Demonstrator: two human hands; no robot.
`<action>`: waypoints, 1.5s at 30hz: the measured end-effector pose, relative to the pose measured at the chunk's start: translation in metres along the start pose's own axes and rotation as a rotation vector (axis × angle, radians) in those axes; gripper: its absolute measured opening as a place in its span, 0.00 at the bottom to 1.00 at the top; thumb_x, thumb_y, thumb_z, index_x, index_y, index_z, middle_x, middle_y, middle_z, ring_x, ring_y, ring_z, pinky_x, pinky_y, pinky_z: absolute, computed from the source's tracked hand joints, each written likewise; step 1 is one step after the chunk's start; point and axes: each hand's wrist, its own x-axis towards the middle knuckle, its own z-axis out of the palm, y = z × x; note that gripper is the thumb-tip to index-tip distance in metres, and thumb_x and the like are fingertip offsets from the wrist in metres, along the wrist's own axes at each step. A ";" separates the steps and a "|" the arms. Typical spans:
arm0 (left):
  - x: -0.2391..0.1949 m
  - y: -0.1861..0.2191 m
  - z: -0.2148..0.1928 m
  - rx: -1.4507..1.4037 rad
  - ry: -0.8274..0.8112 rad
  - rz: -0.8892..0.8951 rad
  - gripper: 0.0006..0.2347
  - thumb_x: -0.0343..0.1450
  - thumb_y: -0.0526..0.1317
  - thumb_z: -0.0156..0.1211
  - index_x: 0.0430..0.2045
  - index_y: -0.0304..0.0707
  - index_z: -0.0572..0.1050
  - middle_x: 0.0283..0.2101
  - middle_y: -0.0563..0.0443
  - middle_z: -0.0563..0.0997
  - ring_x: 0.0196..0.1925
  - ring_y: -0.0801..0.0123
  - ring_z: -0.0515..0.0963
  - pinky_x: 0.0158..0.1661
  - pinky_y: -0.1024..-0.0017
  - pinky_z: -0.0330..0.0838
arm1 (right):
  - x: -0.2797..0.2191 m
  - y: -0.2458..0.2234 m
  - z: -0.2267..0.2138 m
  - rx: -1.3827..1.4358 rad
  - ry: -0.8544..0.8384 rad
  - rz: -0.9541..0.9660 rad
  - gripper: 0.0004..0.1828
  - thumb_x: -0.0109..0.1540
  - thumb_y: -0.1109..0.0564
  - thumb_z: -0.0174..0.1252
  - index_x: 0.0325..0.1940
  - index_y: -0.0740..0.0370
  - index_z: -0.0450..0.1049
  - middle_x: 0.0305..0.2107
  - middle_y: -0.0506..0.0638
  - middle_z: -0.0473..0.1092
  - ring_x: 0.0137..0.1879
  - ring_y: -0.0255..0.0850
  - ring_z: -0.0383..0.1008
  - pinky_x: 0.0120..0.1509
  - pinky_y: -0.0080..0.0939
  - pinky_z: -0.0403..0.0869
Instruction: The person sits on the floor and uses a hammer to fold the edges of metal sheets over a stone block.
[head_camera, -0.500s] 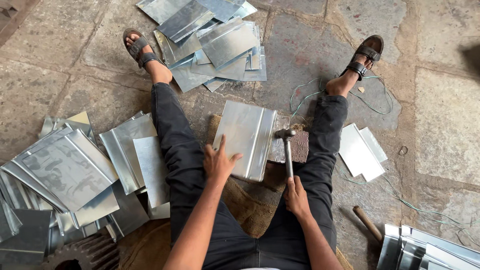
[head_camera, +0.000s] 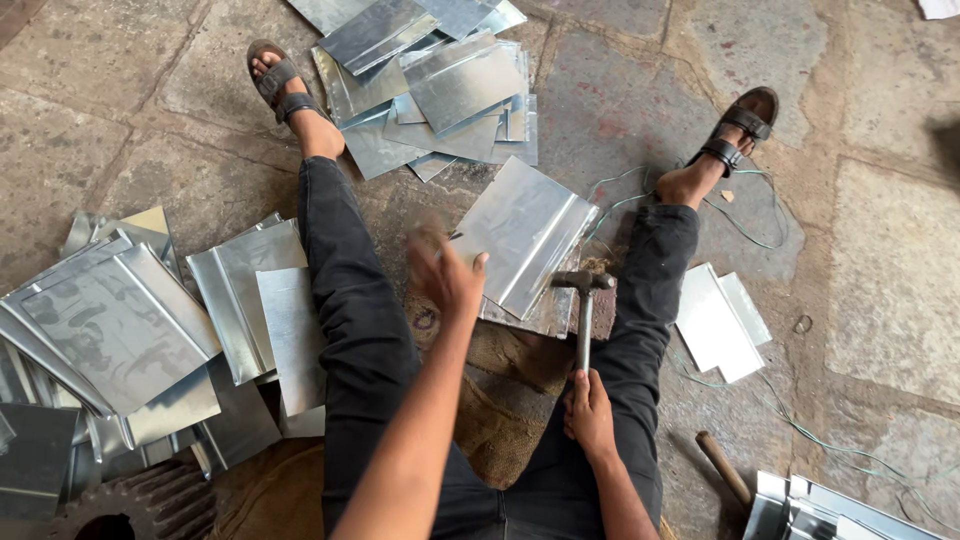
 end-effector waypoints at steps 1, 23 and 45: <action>-0.007 -0.005 0.007 -0.073 0.130 -0.080 0.52 0.56 0.57 0.72 0.75 0.40 0.50 0.76 0.30 0.53 0.75 0.41 0.55 0.64 0.34 0.51 | 0.002 0.000 0.001 0.005 -0.005 -0.011 0.18 0.72 0.44 0.41 0.48 0.60 0.67 0.18 0.47 0.58 0.15 0.33 0.54 0.16 0.36 0.58; 0.032 0.007 0.076 -0.235 -0.032 -0.199 0.34 0.70 0.62 0.59 0.52 0.25 0.60 0.40 0.39 0.82 0.41 0.52 0.84 0.55 0.40 0.65 | -0.028 -0.024 0.013 -0.259 -0.137 -0.082 0.20 0.67 0.58 0.48 0.63 0.63 0.58 0.17 0.47 0.61 0.17 0.35 0.60 0.18 0.38 0.63; 0.043 -0.009 0.123 -0.413 -0.071 -0.035 0.25 0.75 0.55 0.57 0.49 0.31 0.57 0.29 0.37 0.80 0.24 0.55 0.84 0.20 0.67 0.80 | -0.044 -0.011 -0.158 0.482 -0.076 -0.559 0.26 0.74 0.41 0.41 0.47 0.70 0.67 0.32 0.58 0.68 0.36 0.47 0.70 0.41 0.48 0.75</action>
